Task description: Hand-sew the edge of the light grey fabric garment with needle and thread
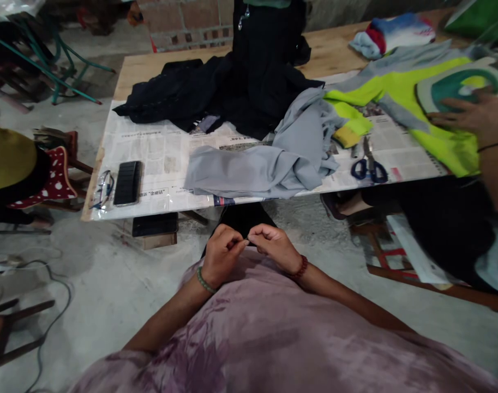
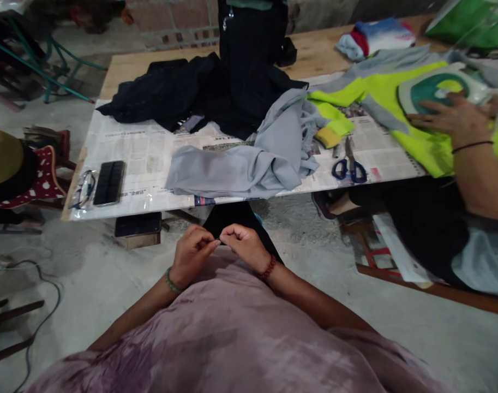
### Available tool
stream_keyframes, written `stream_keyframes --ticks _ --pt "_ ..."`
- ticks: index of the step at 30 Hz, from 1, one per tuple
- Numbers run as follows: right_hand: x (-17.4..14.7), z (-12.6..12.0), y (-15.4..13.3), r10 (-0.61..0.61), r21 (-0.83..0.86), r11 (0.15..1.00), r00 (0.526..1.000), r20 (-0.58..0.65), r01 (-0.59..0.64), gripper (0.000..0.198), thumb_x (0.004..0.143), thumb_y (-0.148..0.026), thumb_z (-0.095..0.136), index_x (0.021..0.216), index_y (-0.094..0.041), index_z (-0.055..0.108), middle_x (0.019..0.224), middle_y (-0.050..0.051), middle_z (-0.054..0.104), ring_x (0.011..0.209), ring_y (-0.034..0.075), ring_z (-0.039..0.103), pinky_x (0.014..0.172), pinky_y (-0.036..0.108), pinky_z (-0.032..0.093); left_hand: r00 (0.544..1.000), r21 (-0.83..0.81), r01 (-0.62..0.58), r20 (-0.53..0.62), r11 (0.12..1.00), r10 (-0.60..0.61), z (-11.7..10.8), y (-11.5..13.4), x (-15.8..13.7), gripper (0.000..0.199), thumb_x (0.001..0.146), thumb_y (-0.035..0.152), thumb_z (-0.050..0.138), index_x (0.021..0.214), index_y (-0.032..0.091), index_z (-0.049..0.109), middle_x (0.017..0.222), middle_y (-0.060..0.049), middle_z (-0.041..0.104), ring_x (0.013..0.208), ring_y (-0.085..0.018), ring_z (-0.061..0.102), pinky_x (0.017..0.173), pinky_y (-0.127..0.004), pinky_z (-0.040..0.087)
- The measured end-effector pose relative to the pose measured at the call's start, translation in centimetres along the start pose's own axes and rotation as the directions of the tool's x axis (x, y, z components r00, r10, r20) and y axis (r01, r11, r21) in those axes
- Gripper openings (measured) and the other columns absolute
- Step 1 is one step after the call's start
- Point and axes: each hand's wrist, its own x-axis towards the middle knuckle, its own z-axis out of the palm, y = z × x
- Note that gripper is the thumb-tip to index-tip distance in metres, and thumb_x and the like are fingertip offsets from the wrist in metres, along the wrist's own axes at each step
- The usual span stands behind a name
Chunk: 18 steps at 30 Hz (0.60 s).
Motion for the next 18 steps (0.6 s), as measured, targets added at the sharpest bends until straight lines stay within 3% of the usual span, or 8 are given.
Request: stream_keyframes --ticks 9,14,18 --pt "0.07 0.17 -0.65 0.031 0.019 0.999 0.999 0.021 -0.031 0.023 0.068 -0.038 0.062 0.072 -0.016 0.058 0.056 -0.006 0.045 0.045 0.003 0.034 0.044 0.019 0.026 0.998 -0.082 0.068 0.017 0.994 -0.067 -0.37 0.24 0.31 0.013 0.069 0.023 0.069 0.064 0.017 0.059 0.071 0.001 0.049 0.054 -0.006 0.043 0.050 -0.019 0.036" --pt "0.01 0.25 -0.53 0.050 0.020 0.999 0.998 0.050 -0.051 0.024 0.068 -0.039 0.061 0.074 -0.015 0.057 0.056 -0.006 0.044 0.044 0.003 0.032 0.042 0.018 0.024 0.994 -0.239 0.108 0.040 0.965 -0.102 -0.29 0.48 0.50 0.015 0.067 0.025 0.070 0.062 0.016 0.060 0.077 -0.001 0.052 0.063 -0.008 0.048 0.052 -0.019 0.038" --pt "-0.20 0.25 -0.54 0.054 -0.019 0.998 0.996 0.076 -0.052 0.023 0.068 -0.037 0.060 0.074 -0.015 0.057 0.057 -0.006 0.044 0.045 0.003 0.032 0.043 0.018 0.024 0.959 -0.387 0.283 0.114 0.877 -0.258 -0.13 0.64 0.26 0.019 0.066 0.028 0.070 0.065 0.015 0.057 0.070 0.001 0.056 0.052 -0.005 0.045 0.046 -0.018 0.036"
